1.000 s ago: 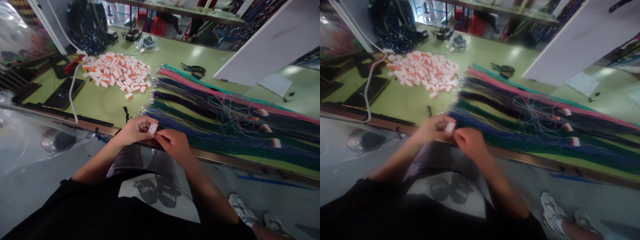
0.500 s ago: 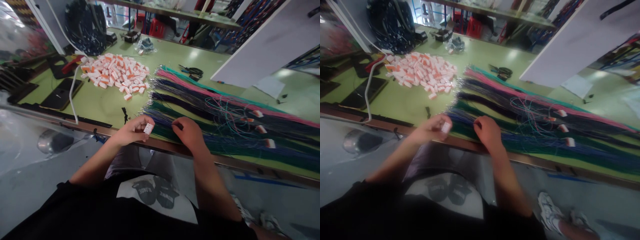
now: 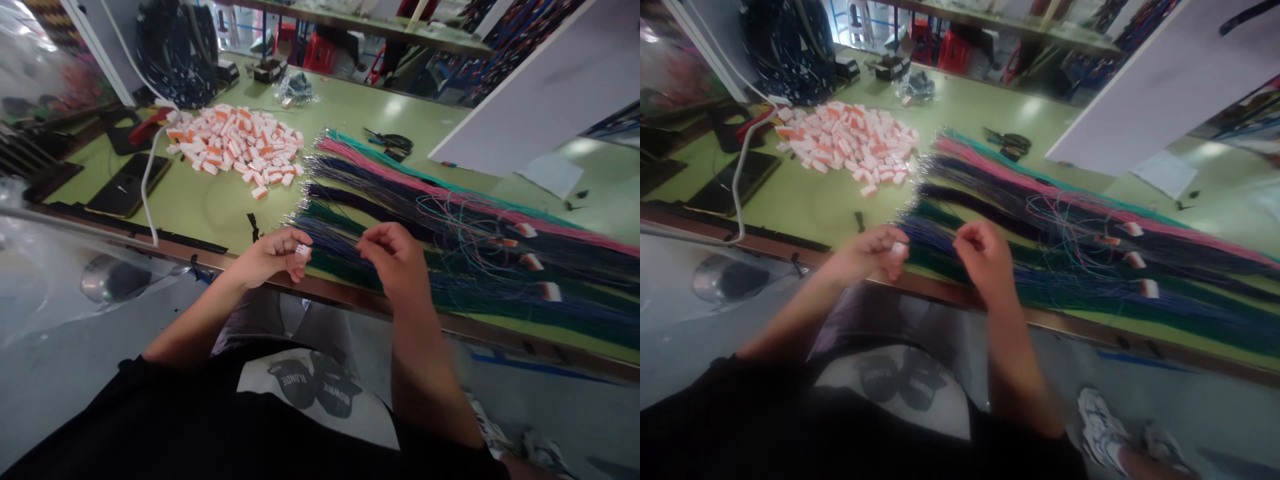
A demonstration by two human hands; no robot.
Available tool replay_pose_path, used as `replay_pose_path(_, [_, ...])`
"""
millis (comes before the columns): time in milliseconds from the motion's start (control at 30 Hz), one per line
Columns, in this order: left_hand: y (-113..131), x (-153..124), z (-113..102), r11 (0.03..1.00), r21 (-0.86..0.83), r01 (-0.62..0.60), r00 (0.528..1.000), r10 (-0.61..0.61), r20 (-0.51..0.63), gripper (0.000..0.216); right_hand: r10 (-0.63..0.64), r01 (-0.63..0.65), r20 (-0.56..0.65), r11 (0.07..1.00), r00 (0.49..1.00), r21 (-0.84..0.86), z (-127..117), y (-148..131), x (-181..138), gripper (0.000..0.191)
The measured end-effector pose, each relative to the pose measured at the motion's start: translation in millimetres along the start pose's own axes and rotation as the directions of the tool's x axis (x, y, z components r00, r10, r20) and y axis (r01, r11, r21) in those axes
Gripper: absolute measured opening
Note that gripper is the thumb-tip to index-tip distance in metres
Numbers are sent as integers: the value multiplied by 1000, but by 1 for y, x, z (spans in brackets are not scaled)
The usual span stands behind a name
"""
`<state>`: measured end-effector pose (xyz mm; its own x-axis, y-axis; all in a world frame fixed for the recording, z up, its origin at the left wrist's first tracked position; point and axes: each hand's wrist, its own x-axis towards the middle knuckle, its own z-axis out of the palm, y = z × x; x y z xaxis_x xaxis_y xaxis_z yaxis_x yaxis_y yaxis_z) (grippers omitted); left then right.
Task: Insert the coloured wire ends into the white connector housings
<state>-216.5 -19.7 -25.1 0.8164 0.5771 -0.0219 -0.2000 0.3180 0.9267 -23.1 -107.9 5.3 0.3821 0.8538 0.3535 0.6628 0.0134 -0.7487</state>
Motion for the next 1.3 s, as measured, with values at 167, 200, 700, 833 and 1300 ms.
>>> replay_pose_path(167, [0,2,-2,999,-44,-27,1000,28,5,31,-323,351,231,931,918,-96,23,-38,-10,13])
replay_pose_path(200, [1,1,-2,999,-46,-25,1000,26,8,30,-364,397,251,912,897,-98,26,-41,-12,14])
replay_pose_path(700, [-2,3,-7,994,-96,-53,997,57,46,25,-332,365,170,900,928,-238,24,-31,-20,14])
replay_pose_path(833, [0,3,-5,992,-124,-33,999,38,33,27,-379,407,147,865,913,-294,27,-29,-20,15])
replay_pose_path(1300, [3,2,-4,987,-147,72,997,-69,28,30,-422,438,122,846,898,-303,38,-26,-24,18])
